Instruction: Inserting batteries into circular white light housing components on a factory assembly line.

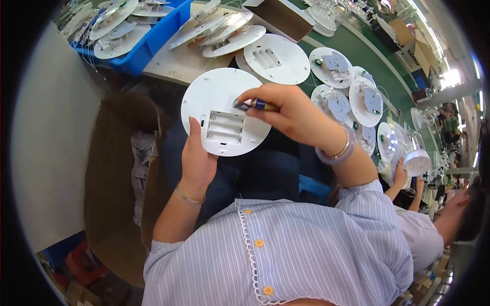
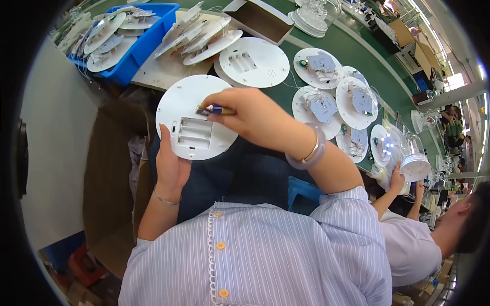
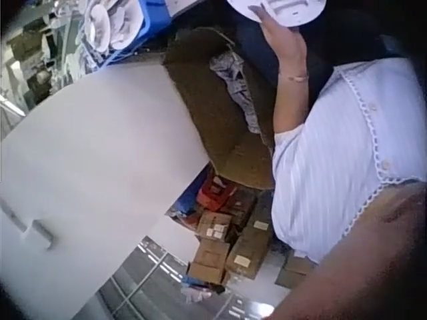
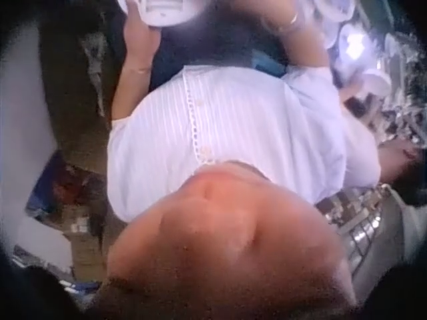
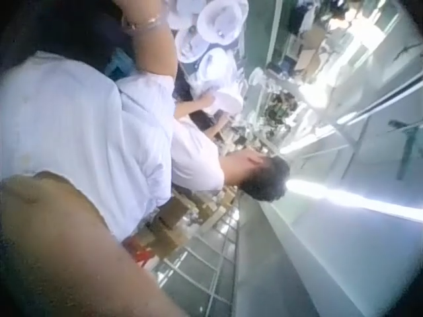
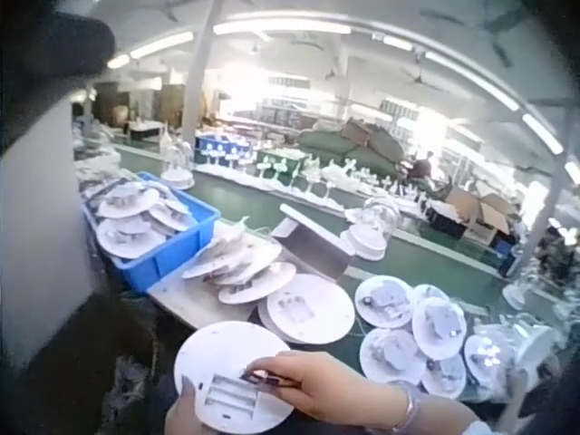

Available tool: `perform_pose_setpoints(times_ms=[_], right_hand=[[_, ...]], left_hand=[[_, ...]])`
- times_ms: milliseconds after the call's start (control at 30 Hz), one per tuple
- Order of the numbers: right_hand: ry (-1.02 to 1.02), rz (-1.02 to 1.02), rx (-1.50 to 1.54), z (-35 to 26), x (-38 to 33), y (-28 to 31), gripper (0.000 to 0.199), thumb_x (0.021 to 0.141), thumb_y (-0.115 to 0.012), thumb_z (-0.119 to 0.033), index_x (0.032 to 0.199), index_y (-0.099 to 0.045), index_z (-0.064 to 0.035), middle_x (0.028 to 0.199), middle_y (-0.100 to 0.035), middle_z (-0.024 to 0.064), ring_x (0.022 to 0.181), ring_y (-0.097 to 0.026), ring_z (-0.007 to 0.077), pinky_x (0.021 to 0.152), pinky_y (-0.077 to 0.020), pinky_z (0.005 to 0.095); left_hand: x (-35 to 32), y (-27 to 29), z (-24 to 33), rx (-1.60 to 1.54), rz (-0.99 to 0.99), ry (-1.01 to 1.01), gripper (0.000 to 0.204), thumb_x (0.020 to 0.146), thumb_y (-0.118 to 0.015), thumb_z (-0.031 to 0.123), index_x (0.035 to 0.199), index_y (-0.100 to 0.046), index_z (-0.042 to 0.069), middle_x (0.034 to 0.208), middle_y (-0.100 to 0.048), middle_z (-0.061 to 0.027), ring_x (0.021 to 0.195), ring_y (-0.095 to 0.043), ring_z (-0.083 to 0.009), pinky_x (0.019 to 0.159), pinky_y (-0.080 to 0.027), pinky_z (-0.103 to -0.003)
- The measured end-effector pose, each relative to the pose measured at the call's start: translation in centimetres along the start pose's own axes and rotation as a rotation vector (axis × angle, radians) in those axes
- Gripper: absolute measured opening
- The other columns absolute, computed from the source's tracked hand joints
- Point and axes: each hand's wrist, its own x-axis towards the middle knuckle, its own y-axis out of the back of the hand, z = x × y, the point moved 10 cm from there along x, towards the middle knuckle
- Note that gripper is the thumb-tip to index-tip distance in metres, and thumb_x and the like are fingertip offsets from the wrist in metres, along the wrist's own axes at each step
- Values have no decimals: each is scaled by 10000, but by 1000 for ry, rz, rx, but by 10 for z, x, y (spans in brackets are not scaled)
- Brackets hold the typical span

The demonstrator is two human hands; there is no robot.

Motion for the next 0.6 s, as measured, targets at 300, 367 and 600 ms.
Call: perform_pose_setpoints(times_ms=[300,367,600], right_hand=[[1,1,-636,-7,-14,-36,245,688,-578,-57,927,-523,-73,889,-525,66,654,-570,224,572,-454,295],[38,21,-669,-14,-12,-41,325,660,-587,-47,974,-516,-86,944,-521,56,655,-575,217,558,-458,290],[89,243,-462,-29,-14,-12,346,619,-597,6,944,-570,-109,931,-530,63,662,-584,225,573,-469,284]], left_hand=[[-16,-9,-7,136,20,-50,452,894,-288,370,1212,-307,50,1155,-438,-89,1055,-447,-181,868,-382,-312],[-19,-14,-7,-28,40,-18,387,901,-308,275,1210,-286,44,1112,-451,-104,1010,-484,-176,831,-428,-303],[-15,6,-7,-204,94,34,362,863,-385,208,1181,-363,37,1108,-474,-102,1024,-472,-212,859,-388,-350]])
